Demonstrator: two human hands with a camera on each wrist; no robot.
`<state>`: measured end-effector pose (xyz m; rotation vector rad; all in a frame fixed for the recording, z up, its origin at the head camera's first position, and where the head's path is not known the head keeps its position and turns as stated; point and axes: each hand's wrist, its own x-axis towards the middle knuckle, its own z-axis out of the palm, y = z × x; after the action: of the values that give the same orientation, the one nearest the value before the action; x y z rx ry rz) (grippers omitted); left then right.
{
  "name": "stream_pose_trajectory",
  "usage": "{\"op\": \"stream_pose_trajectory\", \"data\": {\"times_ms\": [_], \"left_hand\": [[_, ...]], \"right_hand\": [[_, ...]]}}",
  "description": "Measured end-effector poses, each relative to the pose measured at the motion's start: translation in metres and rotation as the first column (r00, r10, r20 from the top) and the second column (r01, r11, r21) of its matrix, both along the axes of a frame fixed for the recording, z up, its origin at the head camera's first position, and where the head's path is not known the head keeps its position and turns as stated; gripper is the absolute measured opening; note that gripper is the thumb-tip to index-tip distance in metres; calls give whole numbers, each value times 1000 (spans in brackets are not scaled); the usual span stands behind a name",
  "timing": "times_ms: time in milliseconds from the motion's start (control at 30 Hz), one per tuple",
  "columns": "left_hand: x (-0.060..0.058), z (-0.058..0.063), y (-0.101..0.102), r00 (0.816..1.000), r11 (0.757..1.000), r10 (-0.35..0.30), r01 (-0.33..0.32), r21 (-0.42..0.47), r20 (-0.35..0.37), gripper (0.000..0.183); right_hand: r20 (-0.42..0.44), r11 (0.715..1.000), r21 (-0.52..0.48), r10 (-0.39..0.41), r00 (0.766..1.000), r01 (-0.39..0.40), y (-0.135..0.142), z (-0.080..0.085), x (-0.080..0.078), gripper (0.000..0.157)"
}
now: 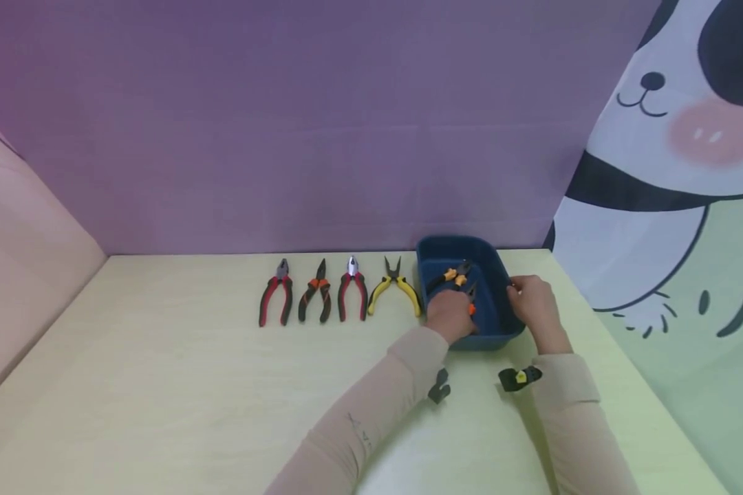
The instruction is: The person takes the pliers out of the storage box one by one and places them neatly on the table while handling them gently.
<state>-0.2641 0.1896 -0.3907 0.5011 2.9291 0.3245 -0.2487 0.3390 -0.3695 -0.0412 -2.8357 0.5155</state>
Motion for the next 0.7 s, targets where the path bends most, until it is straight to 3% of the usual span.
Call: {"op": "stream_pose_trajectory", "data": {"times_ms": [300, 700], "left_hand": [[-1, -2, 1, 999, 1000, 3, -2, 9, -54, 37], [-1, 1, -2, 988, 998, -12, 22, 66, -153, 42]], "right_hand": [[-23, 1000, -4, 5, 1000, -5, 2, -3, -1, 30], [26, 1000, -8, -15, 1000, 16, -2, 0, -1, 30]]}}
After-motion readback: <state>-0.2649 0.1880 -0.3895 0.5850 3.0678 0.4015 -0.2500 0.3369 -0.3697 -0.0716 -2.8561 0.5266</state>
